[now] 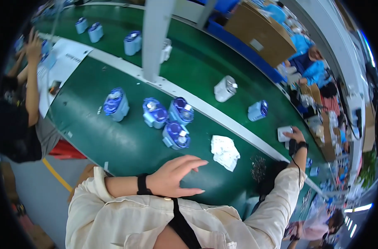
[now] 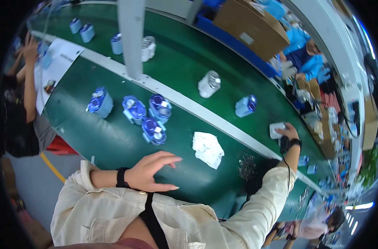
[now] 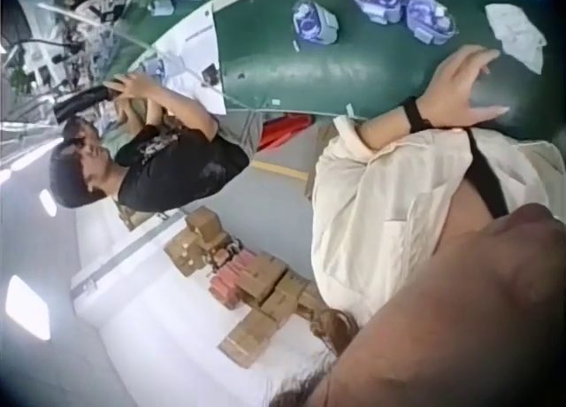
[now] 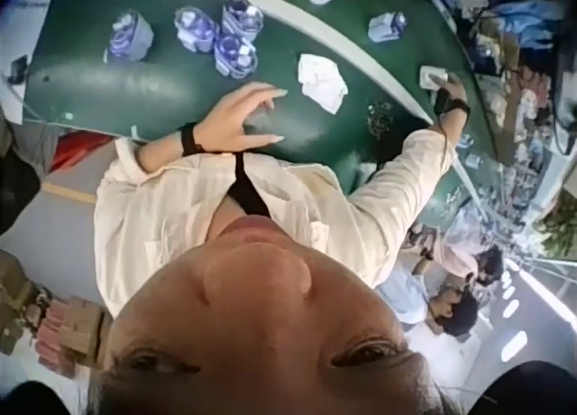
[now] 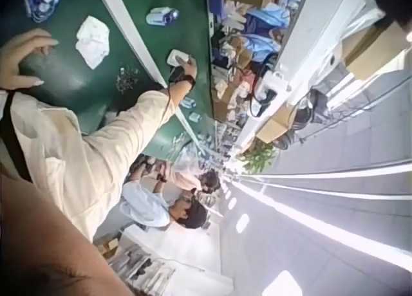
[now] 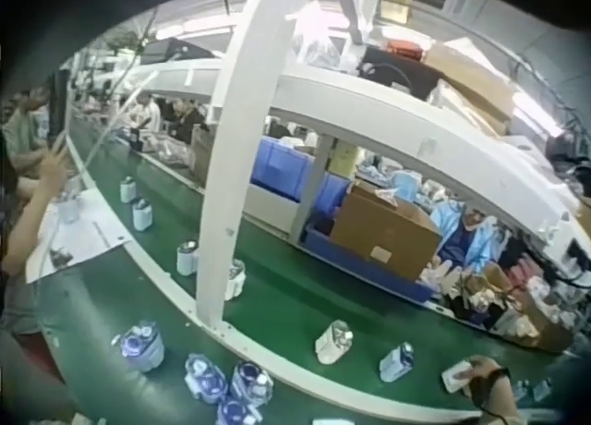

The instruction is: The person picks up a blue device, peels off a sticker, and wipes the surface with a cloth before placing it on the conveyor belt. They repeat this process with a white device and another blue device, handling each one individually and setting them back on the belt.

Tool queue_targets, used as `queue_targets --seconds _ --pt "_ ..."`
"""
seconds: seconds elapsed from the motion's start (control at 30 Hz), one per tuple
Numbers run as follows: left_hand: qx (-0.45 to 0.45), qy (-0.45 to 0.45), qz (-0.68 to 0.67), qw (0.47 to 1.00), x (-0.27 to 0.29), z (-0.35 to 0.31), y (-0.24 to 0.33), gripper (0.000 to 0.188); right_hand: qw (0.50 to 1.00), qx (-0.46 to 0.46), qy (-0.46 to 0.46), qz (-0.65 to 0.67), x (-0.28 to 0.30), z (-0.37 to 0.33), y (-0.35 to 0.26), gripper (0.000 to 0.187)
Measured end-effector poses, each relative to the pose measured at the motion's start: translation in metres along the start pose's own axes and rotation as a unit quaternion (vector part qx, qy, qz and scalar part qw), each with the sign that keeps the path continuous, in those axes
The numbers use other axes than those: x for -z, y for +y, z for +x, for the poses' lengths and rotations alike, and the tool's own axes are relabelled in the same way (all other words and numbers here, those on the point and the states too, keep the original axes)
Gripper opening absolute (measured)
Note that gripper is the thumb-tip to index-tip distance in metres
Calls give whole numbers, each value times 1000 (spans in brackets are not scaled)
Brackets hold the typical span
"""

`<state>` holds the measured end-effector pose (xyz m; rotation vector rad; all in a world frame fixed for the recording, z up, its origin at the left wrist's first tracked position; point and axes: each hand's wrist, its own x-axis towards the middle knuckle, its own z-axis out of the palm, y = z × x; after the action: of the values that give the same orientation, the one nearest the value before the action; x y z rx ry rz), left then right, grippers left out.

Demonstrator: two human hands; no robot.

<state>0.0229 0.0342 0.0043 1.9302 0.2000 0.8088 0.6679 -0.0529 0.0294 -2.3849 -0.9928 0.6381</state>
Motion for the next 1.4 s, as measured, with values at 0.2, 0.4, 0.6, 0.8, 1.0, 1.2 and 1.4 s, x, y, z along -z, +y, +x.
queue_targets --seconds 0.2,0.4,0.6,0.8,1.0,1.2,1.4 --pt "-20 16 -1 1000 -6 -2 0 75 992 -32 17 -119 19 -9 16 52" --pt "-69 16 15 997 3 -5 9 82 994 40 6 -102 -14 -142 -131 51" --pt "-67 43 37 996 0 -14 16 97 849 449 -235 -152 -152 -275 -296 56" --pt "66 -5 59 996 7 -32 14 105 852 453 -219 -146 -238 -305 -302 55" --pt "118 -62 132 982 54 -55 10 98 865 440 -242 -1 -246 -284 -284 73" --pt "204 231 147 940 96 -86 -24 85 903 366 -212 75 -252 -289 -275 83" --pt "168 354 272 879 92 -96 -27 83 949 302 29 82 -231 -193 -259 82"
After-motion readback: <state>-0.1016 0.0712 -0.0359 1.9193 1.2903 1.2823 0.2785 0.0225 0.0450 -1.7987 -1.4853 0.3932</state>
